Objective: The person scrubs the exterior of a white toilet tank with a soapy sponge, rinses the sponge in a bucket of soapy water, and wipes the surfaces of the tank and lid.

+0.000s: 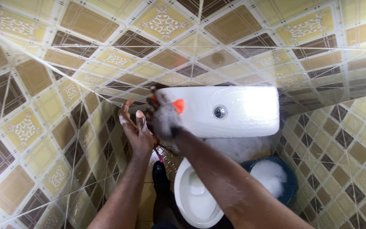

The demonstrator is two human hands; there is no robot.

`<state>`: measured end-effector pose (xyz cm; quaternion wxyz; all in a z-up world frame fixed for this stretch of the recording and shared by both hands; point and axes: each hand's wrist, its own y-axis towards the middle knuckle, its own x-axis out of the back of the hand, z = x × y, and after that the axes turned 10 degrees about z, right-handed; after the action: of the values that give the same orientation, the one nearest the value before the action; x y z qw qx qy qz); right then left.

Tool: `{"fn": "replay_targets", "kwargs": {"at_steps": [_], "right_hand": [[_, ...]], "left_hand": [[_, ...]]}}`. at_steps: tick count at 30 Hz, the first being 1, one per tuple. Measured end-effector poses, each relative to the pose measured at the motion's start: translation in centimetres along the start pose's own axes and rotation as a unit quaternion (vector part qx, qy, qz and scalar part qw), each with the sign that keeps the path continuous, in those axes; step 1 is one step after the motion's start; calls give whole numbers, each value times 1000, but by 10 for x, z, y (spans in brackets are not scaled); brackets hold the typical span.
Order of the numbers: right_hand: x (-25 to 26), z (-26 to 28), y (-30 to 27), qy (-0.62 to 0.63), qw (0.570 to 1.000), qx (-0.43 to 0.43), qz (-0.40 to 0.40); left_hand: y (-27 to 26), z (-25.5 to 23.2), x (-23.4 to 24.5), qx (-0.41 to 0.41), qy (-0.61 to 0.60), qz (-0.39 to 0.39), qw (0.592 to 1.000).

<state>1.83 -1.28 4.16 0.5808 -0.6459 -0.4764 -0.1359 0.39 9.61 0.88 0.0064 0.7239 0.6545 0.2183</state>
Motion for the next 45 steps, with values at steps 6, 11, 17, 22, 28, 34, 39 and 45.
{"fn": "replay_targets", "kwargs": {"at_steps": [6, 11, 17, 22, 28, 34, 39, 45], "right_hand": [[-54, -57, -27, 129, 981, -103, -105], [-146, -115, -69, 275, 936, -208, -74], [-195, -153, -86, 258, 865, -418, 100], [-146, -110, -49, 313, 861, -399, -18], [-114, -67, -32, 285, 881, -372, -67], [-197, -110, -59, 180, 949, -252, -62], [-231, -135, -87, 337, 831, -425, -125], [-244, -57, -127, 341, 840, -366, -210]], "left_hand": [[-17, 8, 20, 64, -33, 21, 997], [-24, -2, -12, 140, -88, 66, 984], [-23, -3, -35, 33, -7, 196, 980], [-25, -3, -24, 245, -188, 204, 929], [-35, -25, -11, 137, -73, 170, 973], [-26, -33, -18, 66, 0, 168, 984], [-25, -45, -49, -30, -18, 219, 975], [-19, -74, -130, -167, 107, 390, 899]]}}
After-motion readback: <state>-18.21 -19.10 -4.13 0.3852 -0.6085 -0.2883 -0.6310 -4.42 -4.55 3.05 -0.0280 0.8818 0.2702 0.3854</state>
